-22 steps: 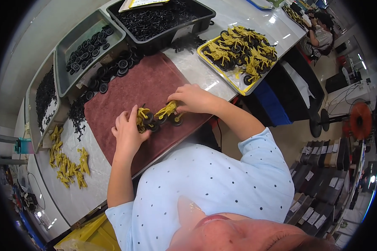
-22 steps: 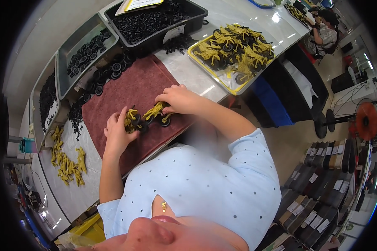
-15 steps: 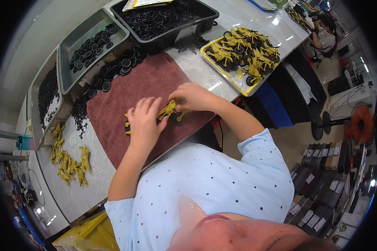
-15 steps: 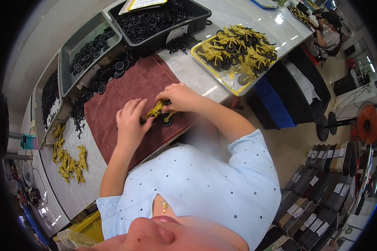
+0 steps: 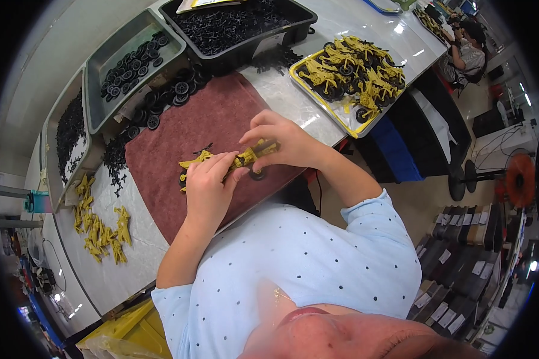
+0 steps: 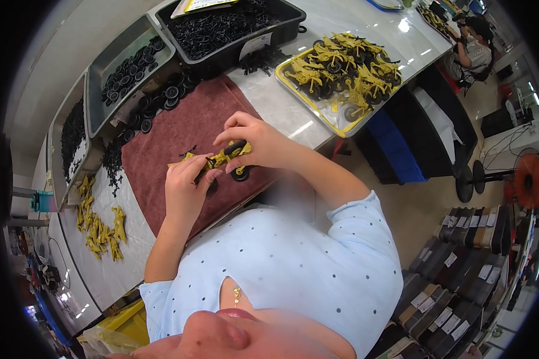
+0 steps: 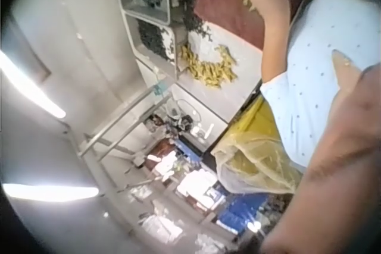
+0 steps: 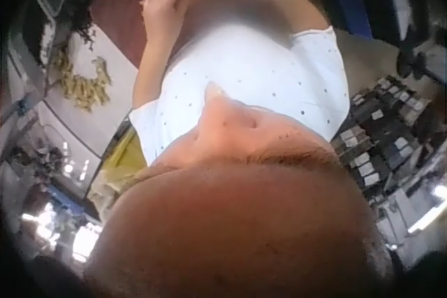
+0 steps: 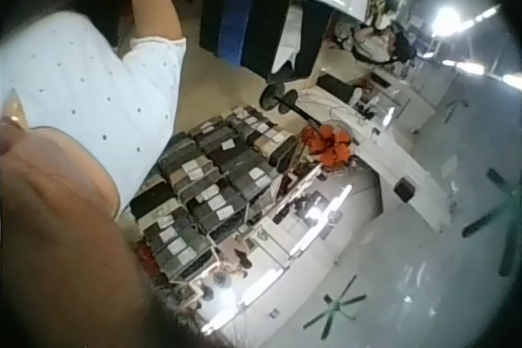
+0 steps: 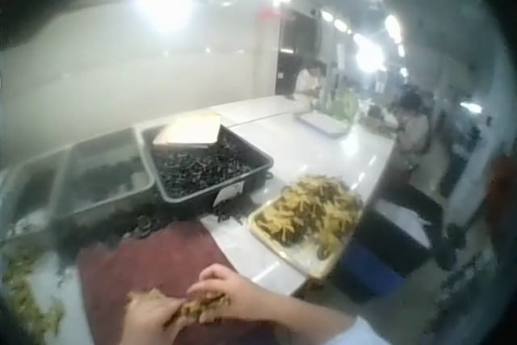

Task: The person assembles toy motorcycles by attaching wheels to the frames and placing them onto a tray. The person then arranges motorcycle frames on a mat and inserts handlebars into each frame.

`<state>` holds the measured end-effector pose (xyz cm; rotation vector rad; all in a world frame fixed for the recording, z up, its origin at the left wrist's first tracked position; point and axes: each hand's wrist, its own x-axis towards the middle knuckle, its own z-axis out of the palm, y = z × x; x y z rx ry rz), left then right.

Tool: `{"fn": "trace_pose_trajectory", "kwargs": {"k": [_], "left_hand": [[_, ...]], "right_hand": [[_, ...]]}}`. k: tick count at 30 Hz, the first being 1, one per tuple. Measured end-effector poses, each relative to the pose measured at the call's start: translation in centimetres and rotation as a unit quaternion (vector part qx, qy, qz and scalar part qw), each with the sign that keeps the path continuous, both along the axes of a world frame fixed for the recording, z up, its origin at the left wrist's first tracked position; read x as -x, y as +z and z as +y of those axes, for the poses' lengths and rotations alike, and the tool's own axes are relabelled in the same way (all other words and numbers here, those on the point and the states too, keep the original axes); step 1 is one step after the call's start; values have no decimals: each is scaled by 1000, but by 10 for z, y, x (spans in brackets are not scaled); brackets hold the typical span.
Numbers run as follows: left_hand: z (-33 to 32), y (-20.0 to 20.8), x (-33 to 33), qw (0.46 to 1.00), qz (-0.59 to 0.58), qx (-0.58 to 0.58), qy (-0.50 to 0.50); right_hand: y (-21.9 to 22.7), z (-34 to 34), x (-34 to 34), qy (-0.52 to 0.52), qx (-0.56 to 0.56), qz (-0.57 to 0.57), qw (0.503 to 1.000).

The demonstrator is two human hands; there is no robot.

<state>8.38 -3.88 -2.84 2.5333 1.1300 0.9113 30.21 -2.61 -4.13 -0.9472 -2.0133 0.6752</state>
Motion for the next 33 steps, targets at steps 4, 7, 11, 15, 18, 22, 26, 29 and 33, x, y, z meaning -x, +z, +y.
{"fn": "trace_pose_trajectory", "kwargs": {"k": [4, 7, 11, 15, 18, 22, 26, 29, 33], "left_hand": [[-9, 7, 1, 999, -24, -34, -19], [-13, 10, 3, 996, -39, -71, -28], [-18, 16, 9, 990, -79, -99, -59], [-18, 18, 14, 982, -121, -102, -105], [-19, 21, 16, 978, -134, -106, -118], [-18, 25, 18, 977, -131, -108, -132], [-20, 25, 20, 977, -132, -105, -129], [-18, 18, 23, 977, -141, -104, -125], [-12, 17, 27, 980, -133, -91, -117]], "right_hand": [[-4, -9, 5, 77, 50, 58, 994], [0, -16, 9, 66, 3, 82, 994], [15, -26, 15, 34, -23, 112, 993], [13, -34, 16, 62, 3, 110, 992], [15, -38, 21, 61, -19, 132, 989], [10, -43, 29, 48, -45, 165, 984], [11, -48, 34, 30, -43, 167, 985], [14, -48, 36, 26, -11, 161, 986], [14, -45, 36, 33, 16, 144, 989]]}}
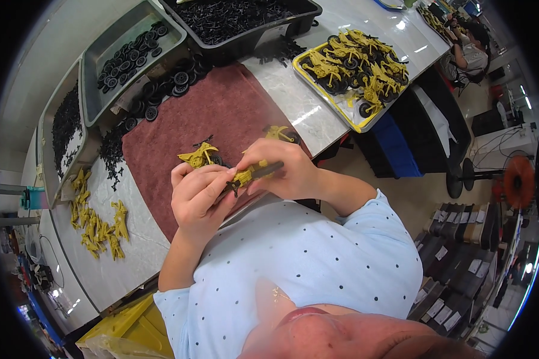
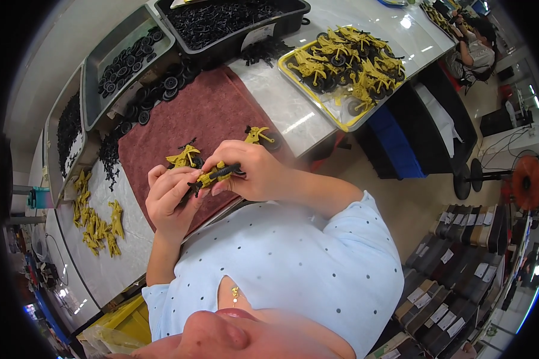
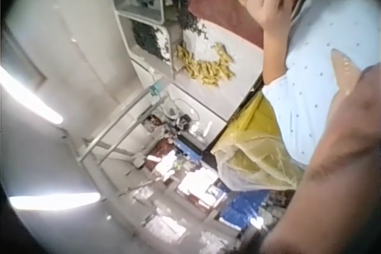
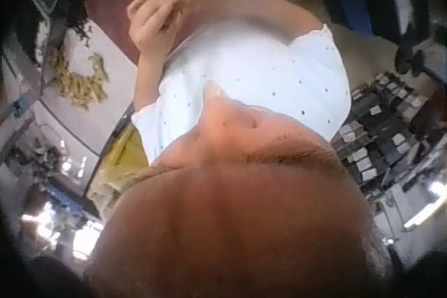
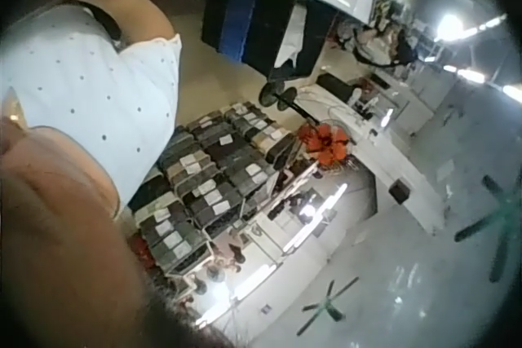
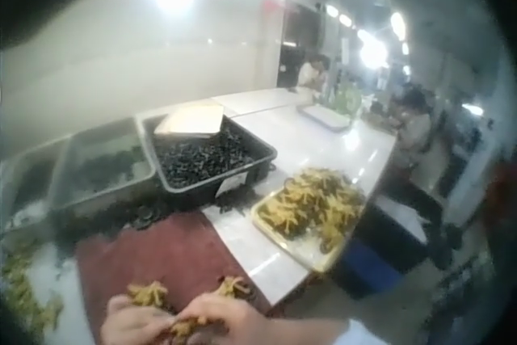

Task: The person assembles toy motorcycles by attaching wheels to the frames and placing them onto a tray. The person then arranges motorcycle frames on a mat and inserts handlebars into each frame.

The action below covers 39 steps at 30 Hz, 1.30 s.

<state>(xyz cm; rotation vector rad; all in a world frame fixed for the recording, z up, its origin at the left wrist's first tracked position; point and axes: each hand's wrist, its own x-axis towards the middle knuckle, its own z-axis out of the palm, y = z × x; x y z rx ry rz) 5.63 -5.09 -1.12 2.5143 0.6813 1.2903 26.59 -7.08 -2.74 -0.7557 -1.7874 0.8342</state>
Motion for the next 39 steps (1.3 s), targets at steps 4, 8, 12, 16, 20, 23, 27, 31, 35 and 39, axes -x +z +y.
{"fn": "trace_pose_trajectory", "kwargs": {"k": [4, 8, 12, 16, 20, 23, 27, 31, 35, 39], "left_hand": [[-7, 2, 0, 1000, -5, 16, 14], [-7, 0, 3, 1000, -22, -6, 14], [-12, 9, 4, 998, -13, -63, 23], [-15, 11, 6, 996, -7, -78, 32], [-17, 8, 8, 997, -1, -64, 48], [-11, 13, 8, 999, -9, -35, 28], [-16, 16, 10, 998, -19, -29, 61], [-18, 20, 13, 988, 15, -138, 71], [-20, 20, 19, 960, 47, -227, 159], [-22, 20, 16, 951, 58, -247, 177]], "right_hand": [[-1, 0, 5, -14, -72, -19, 997], [-2, 1, 8, -20, -92, -20, 995], [2, 0, 10, -14, -120, -21, 992], [2, 0, 14, -13, -122, -10, 992], [-2, -1, 18, -18, -96, -1, 995], [-5, 8, 19, 11, -69, 36, 997], [-15, 25, 16, 78, -105, 78, 988], [-12, 17, 33, -100, -165, 181, 964], [0, 9, 26, -247, -411, 3, 877], [16, -7, 37, -251, -397, -132, 873]]}}
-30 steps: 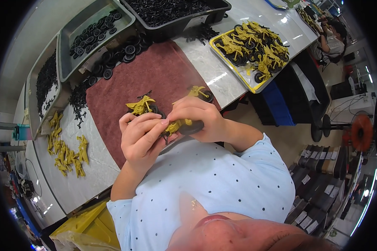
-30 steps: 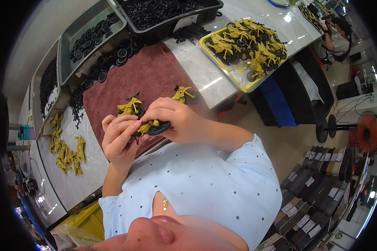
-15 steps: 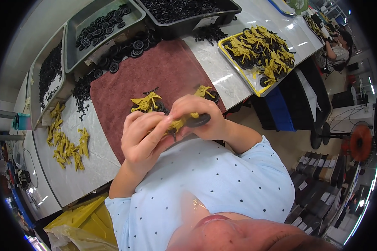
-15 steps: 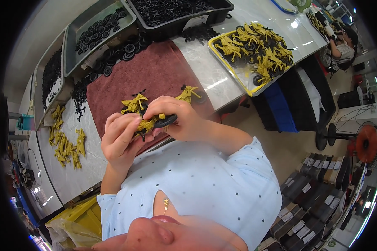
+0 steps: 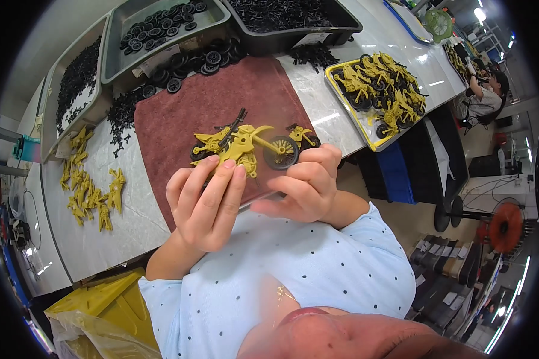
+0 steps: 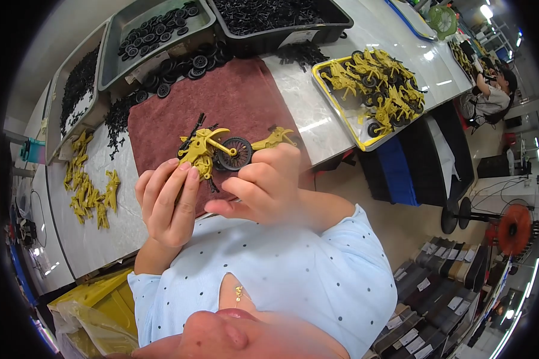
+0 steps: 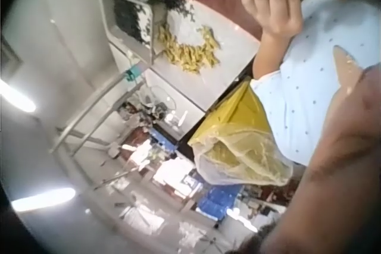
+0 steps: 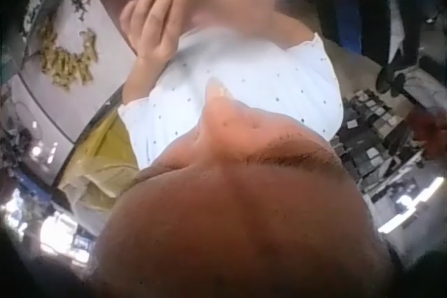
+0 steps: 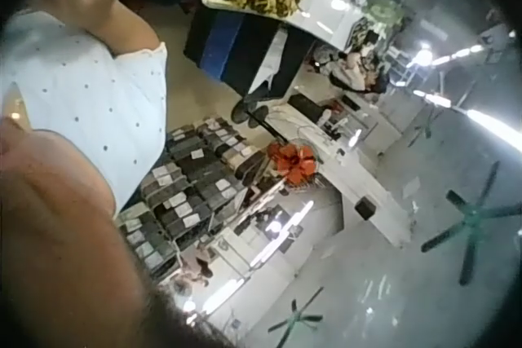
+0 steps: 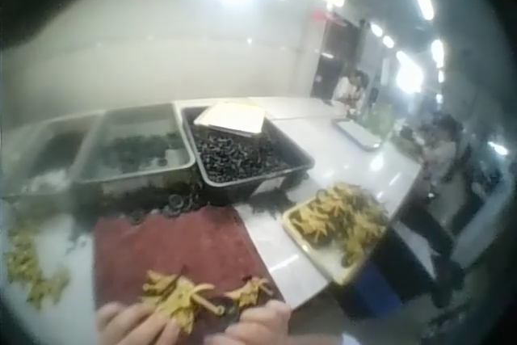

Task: The person assembles toy motorcycles by attaching wheels to the frames and placing them onto a tray. The person then arranges motorcycle frames on a mat and inserts handlebars into each frame.

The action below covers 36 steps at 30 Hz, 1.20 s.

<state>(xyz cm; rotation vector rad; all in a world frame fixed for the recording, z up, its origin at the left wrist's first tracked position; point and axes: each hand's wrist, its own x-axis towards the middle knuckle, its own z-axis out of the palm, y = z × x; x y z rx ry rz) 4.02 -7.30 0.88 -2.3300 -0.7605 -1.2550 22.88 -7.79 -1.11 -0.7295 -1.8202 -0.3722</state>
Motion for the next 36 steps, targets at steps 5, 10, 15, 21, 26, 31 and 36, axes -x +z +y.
{"fn": "trace_pose_trajectory", "kwargs": {"k": [5, 10, 15, 21, 26, 31, 36], "left_hand": [[-2, -1, 3, 1000, 3, 1, 6], [-1, -5, 5, 1000, -1, 1, -9], [1, -5, 5, 1000, -10, 8, -27], [3, -10, 0, 997, -38, 57, -39], [3, -10, -3, 995, -49, 85, -33], [2, -9, 3, 985, -102, 130, -55], [1, -10, 14, 926, -193, 292, -142]], "right_hand": [[3, -2, 5, -39, -12, -35, 999], [-3, -4, 7, -22, 28, -16, 999], [-6, -5, 9, -2, 75, 34, 997], [-10, -4, 18, -24, -6, -3, 1000], [-19, 0, 32, -69, -51, 7, 996], [-9, 6, 20, -14, -43, -4, 999], [-14, 20, 5, 156, 143, 146, 966]]}}
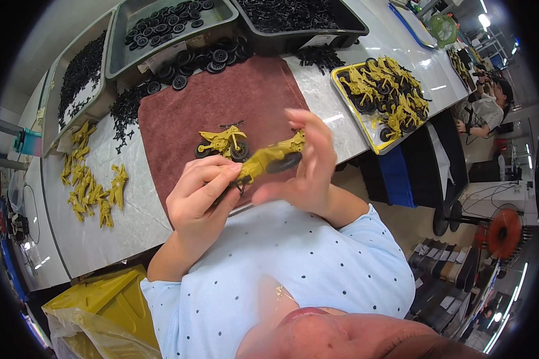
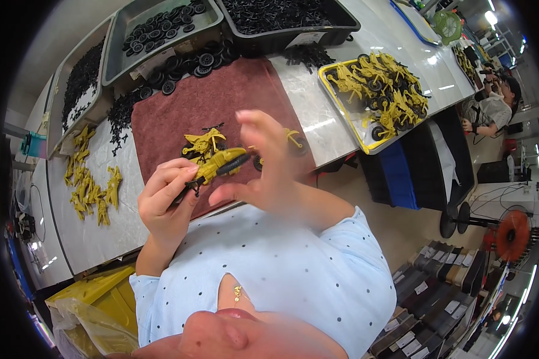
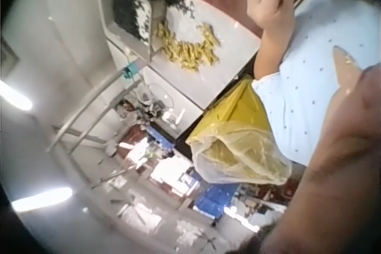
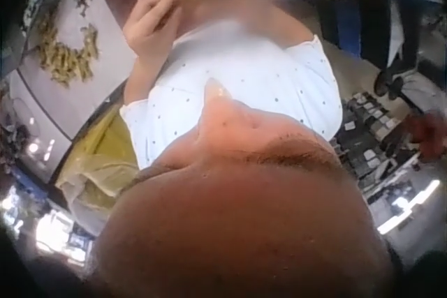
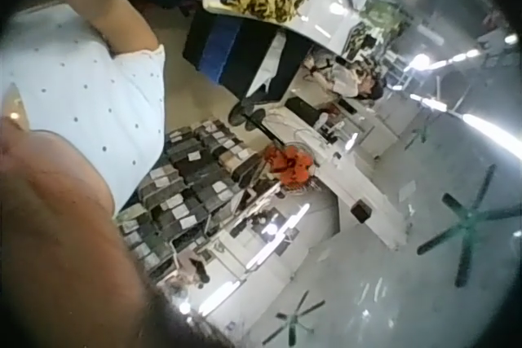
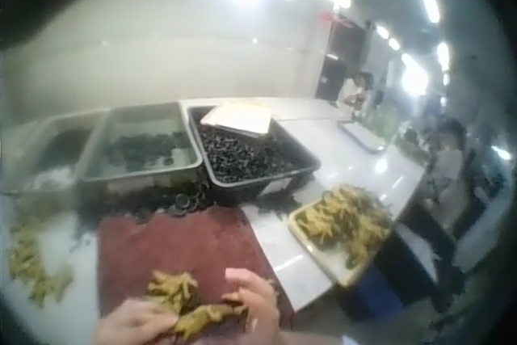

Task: The person assembles toy motorcycles by attaching wheels to the frames and placing them onto a tray. The person then arranges motorcycle frames on a mat and inserts handlebars into each frame.

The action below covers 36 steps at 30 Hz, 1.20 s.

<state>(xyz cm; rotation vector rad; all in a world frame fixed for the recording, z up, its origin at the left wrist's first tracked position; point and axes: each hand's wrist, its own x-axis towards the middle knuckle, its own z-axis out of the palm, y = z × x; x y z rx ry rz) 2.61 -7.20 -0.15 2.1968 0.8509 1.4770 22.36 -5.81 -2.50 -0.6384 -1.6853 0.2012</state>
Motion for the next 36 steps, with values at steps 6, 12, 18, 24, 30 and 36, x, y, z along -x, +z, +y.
{"fn": "trace_pose_trajectory", "kwargs": {"k": [6, 12, 18, 24, 30, 36], "left_hand": [[-2, 0, 0, 991, -50, 119, -29], [-2, -2, 1, 993, -30, 106, -30], [-3, 2, 3, 999, 8, 40, -33], [-1, -2, 3, 999, 29, 30, -8], [4, -5, 10, 998, 4, 68, -16], [-3, -2, 19, 991, -50, 125, 3]], "right_hand": [[-4, -6, -2, 216, 307, 43, 926], [0, -4, 0, 209, 231, 16, 950], [-6, -13, 9, 278, 272, 132, 912], [-15, -16, 16, 274, 279, 172, 904], [-19, -6, 20, 287, 275, 172, 901], [-28, 2, 15, 320, 324, 260, 852]]}}
